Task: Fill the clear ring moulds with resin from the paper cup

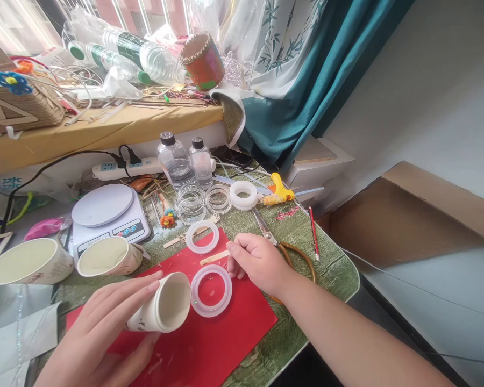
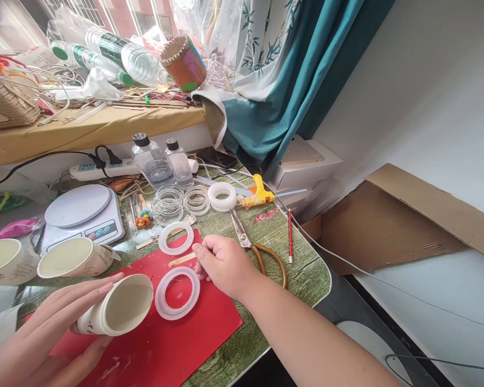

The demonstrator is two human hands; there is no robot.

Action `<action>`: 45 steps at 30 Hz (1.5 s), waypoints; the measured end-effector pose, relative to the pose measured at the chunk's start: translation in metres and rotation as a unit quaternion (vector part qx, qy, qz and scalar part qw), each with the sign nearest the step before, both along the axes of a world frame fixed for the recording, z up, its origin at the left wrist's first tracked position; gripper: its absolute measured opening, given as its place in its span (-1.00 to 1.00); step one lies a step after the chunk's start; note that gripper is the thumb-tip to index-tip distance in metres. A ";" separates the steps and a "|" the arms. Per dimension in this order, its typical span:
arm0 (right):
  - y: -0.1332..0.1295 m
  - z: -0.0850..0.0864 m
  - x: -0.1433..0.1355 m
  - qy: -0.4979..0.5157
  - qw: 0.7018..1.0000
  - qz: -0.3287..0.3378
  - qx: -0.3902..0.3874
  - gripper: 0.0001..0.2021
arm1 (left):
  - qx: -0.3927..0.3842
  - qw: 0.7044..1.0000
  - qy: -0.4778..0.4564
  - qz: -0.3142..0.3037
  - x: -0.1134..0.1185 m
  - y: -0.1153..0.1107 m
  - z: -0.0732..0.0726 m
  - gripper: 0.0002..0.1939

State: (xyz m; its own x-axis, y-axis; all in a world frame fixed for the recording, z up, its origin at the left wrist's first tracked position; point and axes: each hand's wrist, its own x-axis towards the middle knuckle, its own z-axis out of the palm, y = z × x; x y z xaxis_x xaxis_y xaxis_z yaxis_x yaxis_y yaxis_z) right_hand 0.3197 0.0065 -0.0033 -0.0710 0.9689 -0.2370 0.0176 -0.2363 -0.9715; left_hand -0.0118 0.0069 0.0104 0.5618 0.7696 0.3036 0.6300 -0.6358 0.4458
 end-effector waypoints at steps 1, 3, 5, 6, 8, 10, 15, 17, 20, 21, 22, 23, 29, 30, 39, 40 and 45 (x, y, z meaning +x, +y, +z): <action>0.000 0.000 0.000 0.000 1.000 0.000 0.000 -0.58 | -0.001 1.000 -0.001 0.000 0.000 0.000 0.000 -0.52; 0.000 0.000 0.000 0.002 1.000 0.001 -0.001 -0.58 | -0.004 1.000 -0.002 0.003 0.000 0.000 -0.001 -0.52; 0.000 0.001 0.000 0.002 1.000 0.001 -0.002 -0.58 | -0.003 1.000 -0.003 0.006 0.000 0.000 -0.001 -0.52; 0.000 0.001 0.000 0.001 1.000 0.001 -0.003 -0.58 | -0.001 1.000 -0.002 0.006 0.001 -0.001 -0.001 -0.52; 0.000 0.001 0.000 -0.002 1.000 0.001 -0.004 -0.58 | 0.002 1.000 0.003 0.006 0.002 -0.001 0.000 -0.53; 0.000 0.001 0.000 -0.004 1.000 0.001 -0.003 -0.59 | 0.005 1.000 0.006 0.002 0.004 -0.002 0.001 -0.53; 0.000 -0.001 0.000 -0.003 1.000 0.000 -0.001 -0.60 | 0.005 1.000 0.006 -0.003 0.005 -0.002 0.002 -0.51; 0.000 0.000 0.000 -0.002 1.000 0.000 -0.002 -0.60 | 0.005 1.000 0.001 0.000 0.004 -0.001 0.001 -0.51; 0.000 0.000 -0.001 -0.004 1.000 -0.002 -0.003 -0.60 | 0.004 1.000 -0.005 0.004 0.003 -0.001 0.000 -0.53; 0.000 0.000 -0.001 -0.005 1.000 -0.002 -0.002 -0.59 | 0.003 1.000 -0.006 0.003 0.003 -0.001 0.000 -0.53; 0.000 0.000 0.000 -0.006 1.000 -0.002 -0.001 -0.59 | 0.003 1.000 -0.005 0.003 0.003 -0.001 0.000 -0.53; 0.000 0.000 0.000 -0.006 1.000 -0.002 0.000 -0.59 | 0.002 1.000 -0.004 0.002 0.003 -0.001 0.000 -0.53; 0.000 -0.001 0.000 -0.005 1.000 -0.002 0.002 -0.60 | 0.008 1.000 0.000 -0.005 0.005 -0.001 0.002 -0.54; 0.000 -0.002 0.000 -0.005 1.000 -0.001 0.002 -0.60 | 0.009 1.000 -0.001 -0.006 0.005 -0.001 0.002 -0.54; 0.001 0.001 0.000 -0.005 1.000 -0.003 -0.005 -0.59 | 0.010 1.000 -0.004 -0.011 0.004 -0.001 0.001 -0.51; 0.001 0.001 0.000 -0.005 1.000 -0.003 -0.006 -0.58 | 0.011 1.000 -0.004 -0.011 0.004 -0.001 0.001 -0.51; 0.001 0.001 -0.001 -0.005 1.000 -0.002 -0.007 -0.58 | 0.010 1.000 -0.002 -0.002 0.003 -0.001 0.000 -0.51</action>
State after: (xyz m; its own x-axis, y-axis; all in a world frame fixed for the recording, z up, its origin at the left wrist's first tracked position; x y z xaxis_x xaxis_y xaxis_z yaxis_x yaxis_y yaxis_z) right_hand 0.3191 0.0071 -0.0022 -0.0641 0.9660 -0.2504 0.0255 -0.2492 -0.9681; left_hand -0.0083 0.0055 0.0104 0.5631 0.7615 0.3210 0.6266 -0.6467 0.4349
